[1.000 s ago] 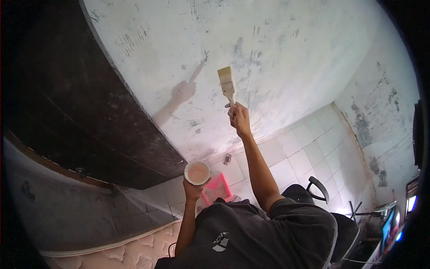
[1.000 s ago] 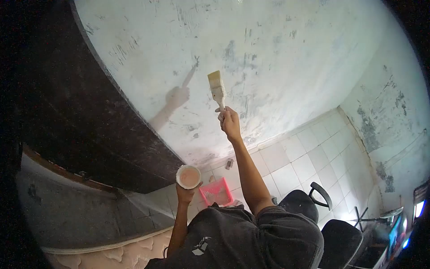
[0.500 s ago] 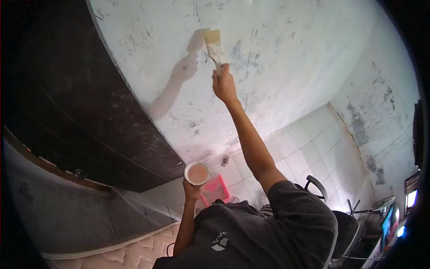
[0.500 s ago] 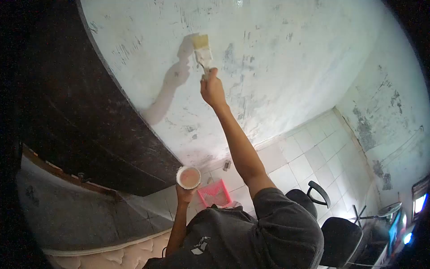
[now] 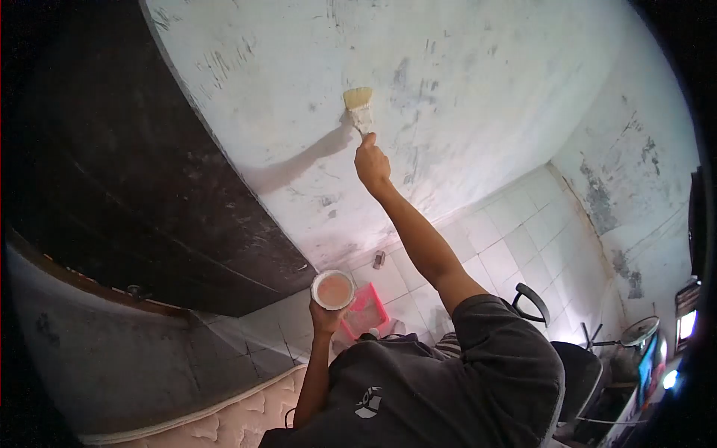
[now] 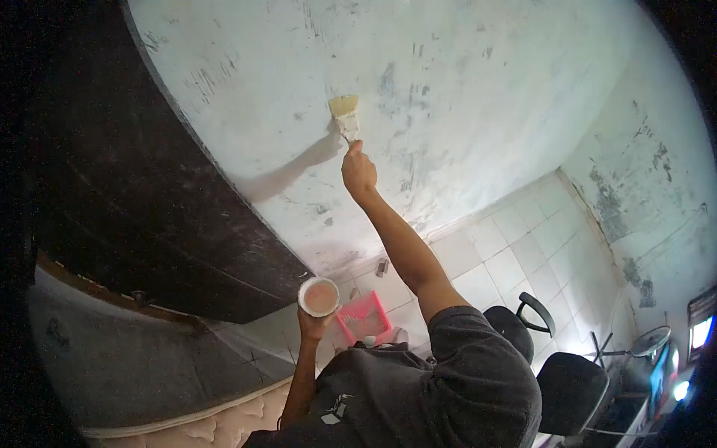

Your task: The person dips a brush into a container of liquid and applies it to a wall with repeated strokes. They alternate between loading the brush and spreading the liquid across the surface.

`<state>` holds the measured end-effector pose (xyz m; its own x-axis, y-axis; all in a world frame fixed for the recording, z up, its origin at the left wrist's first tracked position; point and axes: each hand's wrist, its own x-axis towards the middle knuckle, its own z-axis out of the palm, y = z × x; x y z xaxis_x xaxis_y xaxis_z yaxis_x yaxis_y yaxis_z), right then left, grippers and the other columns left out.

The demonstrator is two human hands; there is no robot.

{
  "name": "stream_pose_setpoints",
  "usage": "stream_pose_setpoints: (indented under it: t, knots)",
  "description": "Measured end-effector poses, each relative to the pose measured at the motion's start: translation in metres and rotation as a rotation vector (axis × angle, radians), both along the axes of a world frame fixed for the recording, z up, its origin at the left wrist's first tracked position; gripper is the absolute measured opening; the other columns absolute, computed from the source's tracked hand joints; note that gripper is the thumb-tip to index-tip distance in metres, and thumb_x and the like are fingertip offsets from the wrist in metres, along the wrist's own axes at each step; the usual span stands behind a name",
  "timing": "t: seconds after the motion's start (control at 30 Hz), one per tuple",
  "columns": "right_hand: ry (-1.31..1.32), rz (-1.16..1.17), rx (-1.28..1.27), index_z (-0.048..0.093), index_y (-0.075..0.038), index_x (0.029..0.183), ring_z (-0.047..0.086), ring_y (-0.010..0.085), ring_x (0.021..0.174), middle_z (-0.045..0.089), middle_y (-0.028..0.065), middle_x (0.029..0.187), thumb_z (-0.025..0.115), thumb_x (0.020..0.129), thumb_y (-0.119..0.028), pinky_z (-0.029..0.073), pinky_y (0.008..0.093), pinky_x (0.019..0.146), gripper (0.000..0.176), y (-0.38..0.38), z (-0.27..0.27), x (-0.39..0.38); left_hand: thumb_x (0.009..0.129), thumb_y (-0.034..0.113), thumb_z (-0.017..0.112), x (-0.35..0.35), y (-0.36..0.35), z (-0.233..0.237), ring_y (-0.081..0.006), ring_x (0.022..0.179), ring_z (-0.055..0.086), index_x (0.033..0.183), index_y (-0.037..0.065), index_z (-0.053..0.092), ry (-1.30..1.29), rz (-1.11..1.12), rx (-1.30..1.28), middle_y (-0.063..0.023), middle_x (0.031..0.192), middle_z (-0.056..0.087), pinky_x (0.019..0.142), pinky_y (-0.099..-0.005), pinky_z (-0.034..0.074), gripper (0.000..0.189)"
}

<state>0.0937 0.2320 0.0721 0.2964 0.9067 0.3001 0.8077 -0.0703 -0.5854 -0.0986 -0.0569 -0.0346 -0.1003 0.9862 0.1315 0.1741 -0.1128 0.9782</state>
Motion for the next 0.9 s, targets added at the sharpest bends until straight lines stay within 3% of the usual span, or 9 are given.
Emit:
stream_pose_setpoints:
  t: [0.17,0.23,0.33,0.4,0.53,0.67,0.73,0.9]
  knots:
    - [0.046,0.043,-0.066,0.039,0.002,0.102,0.063,0.0471,0.081,0.064,0.0298,0.084,0.036,0.092,-0.013,0.049,0.0556,0.075,0.018,-0.026,-0.022,0.012,0.06,0.01,0.089,-0.003,0.001,-0.028,-0.02,0.1,0.059,0.116,0.001,0.054,-0.087,-0.063,-0.015,-0.0097,0.109,0.062,0.09,-0.035,0.047,0.066]
    - [-0.03,0.056,-0.201,0.043,0.002,0.102,0.065,0.0446,0.085,0.066,0.0279,0.087,0.04,0.09,-0.013,0.051,0.0528,0.076,0.02,-0.033,-0.053,0.022,0.061,0.009,0.088,-0.003,0.0,-0.041,-0.0195,0.098,0.06,0.115,0.0,0.054,-0.087,-0.083,0.028,-0.0092,0.107,0.062,0.089,-0.035,0.047,0.065]
    - [-0.036,0.027,-0.344,0.053,0.003,0.105,0.065,0.0405,0.093,0.067,0.0243,0.096,0.045,0.086,-0.013,0.052,0.0481,0.079,0.026,-0.046,-0.086,0.036,0.057,0.01,0.09,0.0,-0.004,-0.023,-0.0217,0.099,0.061,0.116,0.002,0.053,-0.033,-0.057,0.034,-0.0106,0.108,0.063,0.089,-0.0355,0.049,0.07]
    - [-0.291,0.18,-0.517,0.064,0.0,0.103,0.065,0.0363,0.099,0.067,0.0203,0.103,0.049,0.083,-0.013,0.053,0.0444,0.082,0.028,-0.056,-0.085,0.043,0.057,0.011,0.09,-0.003,-0.007,-0.018,-0.0219,0.099,0.061,0.116,0.002,0.053,-0.024,-0.051,0.044,-0.0107,0.108,0.063,0.088,-0.0356,0.049,0.07]
    - [-0.361,0.152,-0.439,0.069,-0.005,0.098,0.066,0.0326,0.098,0.068,0.0135,0.106,0.052,0.083,-0.013,0.053,0.043,0.08,0.024,-0.049,-0.059,0.045,0.061,0.007,0.087,-0.008,-0.012,-0.018,-0.0197,0.099,0.06,0.116,0.0,0.054,-0.068,-0.076,0.043,-0.0108,0.109,0.063,0.089,-0.0355,0.048,0.064]
    - [-0.236,0.107,-0.249,0.065,-0.001,0.099,0.063,0.0395,0.099,0.065,0.0237,0.104,0.049,0.08,-0.015,0.051,0.0476,0.085,0.029,-0.026,0.012,0.048,0.062,0.007,0.086,-0.015,-0.013,-0.028,-0.0202,0.1,0.061,0.117,-0.001,0.054,-0.075,-0.035,0.085,-0.0109,0.11,0.063,0.089,-0.0357,0.047,0.064]
    - [-0.18,0.079,-0.163,0.063,0.0,0.101,0.062,0.0419,0.098,0.065,0.0246,0.102,0.05,0.08,-0.018,0.049,0.0494,0.085,0.031,-0.032,0.057,0.045,0.061,0.007,0.087,-0.015,-0.015,-0.006,-0.0202,0.1,0.061,0.117,-0.001,0.054,-0.041,0.015,0.076,-0.0107,0.11,0.063,0.089,-0.0353,0.047,0.065]
    - [-0.144,0.015,0.067,0.061,0.001,0.1,0.062,0.0435,0.094,0.064,0.0263,0.1,0.053,0.081,-0.027,0.049,0.0515,0.083,0.034,-0.026,0.131,0.042,0.059,0.01,0.089,-0.026,-0.014,-0.015,-0.0208,0.1,0.061,0.117,-0.001,0.053,-0.059,0.033,0.037,-0.0108,0.109,0.063,0.089,-0.0354,0.048,0.068]
